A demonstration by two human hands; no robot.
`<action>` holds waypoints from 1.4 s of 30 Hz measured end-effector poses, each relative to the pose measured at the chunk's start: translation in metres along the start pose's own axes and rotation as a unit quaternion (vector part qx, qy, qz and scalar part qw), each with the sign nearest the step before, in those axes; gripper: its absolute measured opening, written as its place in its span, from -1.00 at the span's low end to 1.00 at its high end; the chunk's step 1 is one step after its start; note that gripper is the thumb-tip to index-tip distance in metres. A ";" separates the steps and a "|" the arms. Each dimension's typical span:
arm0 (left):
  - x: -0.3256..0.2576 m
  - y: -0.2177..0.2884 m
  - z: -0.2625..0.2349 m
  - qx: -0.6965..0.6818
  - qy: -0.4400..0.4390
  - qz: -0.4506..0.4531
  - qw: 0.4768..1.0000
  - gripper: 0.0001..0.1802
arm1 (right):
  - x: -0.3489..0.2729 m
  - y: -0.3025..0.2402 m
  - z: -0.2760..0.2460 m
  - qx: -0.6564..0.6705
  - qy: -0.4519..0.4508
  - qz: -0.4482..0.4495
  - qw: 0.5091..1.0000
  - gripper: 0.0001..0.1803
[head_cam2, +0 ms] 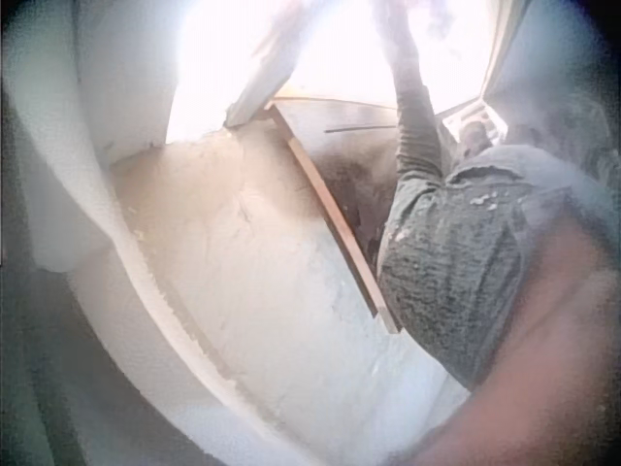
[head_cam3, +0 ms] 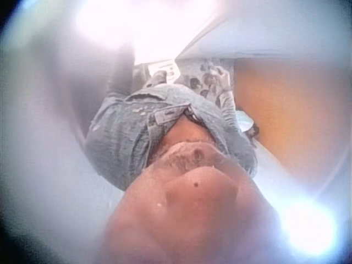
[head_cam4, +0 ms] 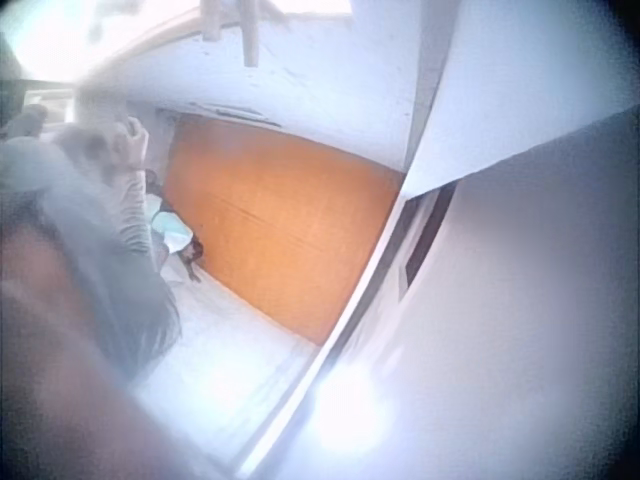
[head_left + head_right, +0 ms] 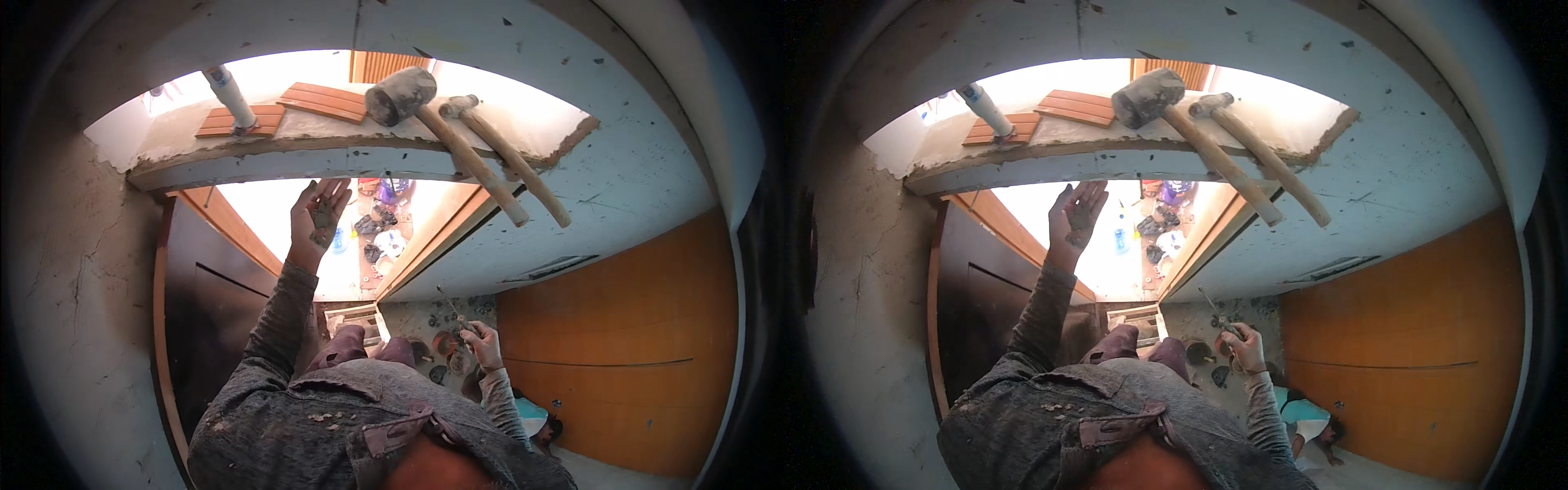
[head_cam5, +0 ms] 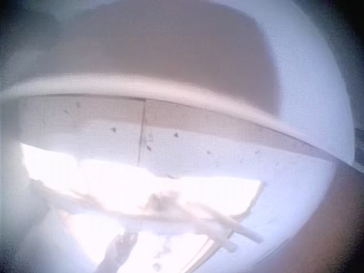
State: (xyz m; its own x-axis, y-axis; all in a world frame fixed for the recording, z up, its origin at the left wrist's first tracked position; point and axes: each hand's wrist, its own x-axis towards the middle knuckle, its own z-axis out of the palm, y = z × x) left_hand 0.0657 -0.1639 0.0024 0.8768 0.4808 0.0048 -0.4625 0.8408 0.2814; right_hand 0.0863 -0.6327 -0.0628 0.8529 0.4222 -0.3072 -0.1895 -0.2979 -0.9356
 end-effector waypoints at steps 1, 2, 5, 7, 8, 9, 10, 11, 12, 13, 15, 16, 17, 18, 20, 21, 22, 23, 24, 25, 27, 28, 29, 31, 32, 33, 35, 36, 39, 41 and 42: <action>0.008 -0.001 -0.009 -0.020 -0.016 0.002 1.000 -0.64 | -0.001 0.018 -0.005 0.013 0.007 0.018 1.000 -0.75; 0.012 -0.003 -0.007 -0.017 -0.013 0.020 1.000 -0.70 | -0.001 0.035 -0.009 0.027 0.015 0.037 0.999 -0.75; 0.019 -0.005 0.001 -0.025 -0.028 0.028 0.999 -0.87 | 0.000 0.074 -0.019 0.049 0.070 0.072 0.994 -0.78; 0.017 -0.011 0.001 -0.025 -0.015 0.054 0.998 -0.87 | 0.002 0.097 -0.026 0.077 0.092 0.082 0.989 -0.79; 0.014 -0.012 0.007 -0.023 -0.009 0.068 0.997 -0.88 | 0.004 0.108 -0.028 0.084 0.100 0.089 0.988 -0.80; 0.013 -0.013 0.009 -0.019 -0.018 0.072 0.997 -0.88 | 0.006 0.117 -0.031 0.090 0.111 0.093 0.985 -0.82; 0.016 -0.011 0.005 -0.020 -0.012 0.063 0.998 -0.87 | 0.006 0.126 -0.033 0.095 0.122 0.098 0.983 -0.84; 0.016 -0.012 0.006 -0.020 -0.020 0.065 0.998 -0.86 | 0.007 0.135 -0.034 0.090 0.138 0.106 0.981 -0.85; 0.016 -0.013 0.005 -0.021 -0.026 0.064 0.997 -0.85 | 0.010 0.142 -0.037 0.097 0.148 0.101 0.979 -0.83; 0.019 -0.015 0.001 -0.031 -0.034 0.066 0.997 -0.83 | 0.011 0.149 -0.041 0.104 0.158 0.097 0.977 -0.82; 0.019 -0.013 -0.001 -0.004 -0.037 0.075 0.997 -0.82 | 0.014 0.162 -0.046 0.109 0.175 0.090 0.974 -0.83; 0.019 -0.012 -0.004 0.008 -0.052 0.075 0.996 -0.81 | 0.017 0.165 -0.051 0.116 0.176 0.074 0.975 -0.84; 0.024 -0.009 -0.012 -0.033 -0.055 0.053 0.997 -0.78 | 0.022 0.167 -0.057 0.121 0.177 0.056 0.975 -0.84; 0.022 -0.011 -0.008 0.000 -0.061 0.066 0.996 -0.74 | 0.029 0.163 -0.061 0.126 0.178 0.037 0.975 -0.84; 0.021 -0.013 -0.006 0.005 -0.068 0.078 0.995 -0.69 | 0.042 0.144 -0.068 0.150 0.190 -0.030 0.970 -0.82; 0.023 -0.011 -0.010 -0.008 -0.090 0.067 0.994 -0.62 | 0.048 0.131 -0.070 0.161 0.192 -0.063 0.966 -0.80; 0.026 -0.011 -0.014 -0.018 -0.100 0.062 0.993 -0.56 | 0.054 0.119 -0.073 0.158 0.190 -0.090 0.965 -0.80; 0.027 -0.009 -0.017 -0.021 -0.106 0.056 0.993 -0.55 | 0.061 0.106 -0.077 0.154 0.187 -0.116 0.963 -0.79; 0.030 -0.010 -0.018 -0.026 -0.116 0.050 0.992 -0.54 | 0.068 0.096 -0.081 0.150 0.185 -0.147 0.960 -0.78; 0.029 -0.012 -0.014 -0.024 -0.137 0.050 0.989 -0.52 | 0.077 0.090 -0.085 0.142 0.184 -0.175 0.957 -0.77; 0.030 -0.012 -0.016 -0.036 -0.162 0.043 0.985 -0.49 | 0.092 0.077 -0.094 0.124 0.179 -0.229 0.949 -0.76; 0.032 -0.010 -0.018 -0.033 -0.164 0.042 0.985 -0.48 | 0.098 0.068 -0.098 0.116 0.181 -0.246 0.945 -0.75; 0.033 -0.011 -0.019 -0.030 -0.171 0.041 0.984 -0.47 | 0.103 0.056 -0.101 0.107 0.186 -0.264 0.940 -0.73; 0.034 -0.012 -0.024 -0.043 -0.209 0.033 0.976 -0.45 | 0.110 0.034 -0.103 0.098 0.183 -0.309 0.928 -0.70; 0.035 -0.009 -0.028 -0.031 -0.224 0.037 0.973 -0.44 | 0.114 0.022 -0.102 0.097 0.174 -0.337 0.920 -0.69; 0.035 -0.013 -0.027 -0.059 -0.225 0.054 0.971 -0.36 | 0.116 0.010 -0.103 0.093 0.170 -0.366 0.910 -0.68; 0.045 -0.006 -0.039 -0.058 -0.260 0.059 0.962 -0.36 | 0.121 -0.017 -0.099 0.088 0.182 -0.416 0.887 -0.74; 0.047 -0.006 -0.041 -0.058 -0.274 0.067 0.958 -0.35 | 0.123 -0.029 -0.100 0.098 0.183 -0.441 0.873 -0.73; 0.043 -0.015 -0.034 -0.040 -0.285 0.076 0.955 -0.31 | 0.123 -0.060 -0.098 0.126 0.186 -0.489 0.843 -0.69; 0.043 -0.014 -0.035 -0.007 -0.295 0.084 0.952 -0.27 | 0.117 -0.078 -0.092 0.145 0.191 -0.492 0.837 -0.68; 0.045 -0.014 -0.036 -0.007 -0.295 0.086 0.951 -0.26 | 0.117 -0.080 -0.094 0.135 0.187 -0.499 0.836 -0.66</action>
State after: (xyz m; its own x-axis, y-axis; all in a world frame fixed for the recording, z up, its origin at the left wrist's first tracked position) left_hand 0.1064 -0.1449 -0.0355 0.7066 0.3917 0.5893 -0.6045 0.7670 0.2151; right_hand 0.2476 -0.6401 -0.0075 0.7349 0.0331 0.6774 0.6466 0.2670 -0.7146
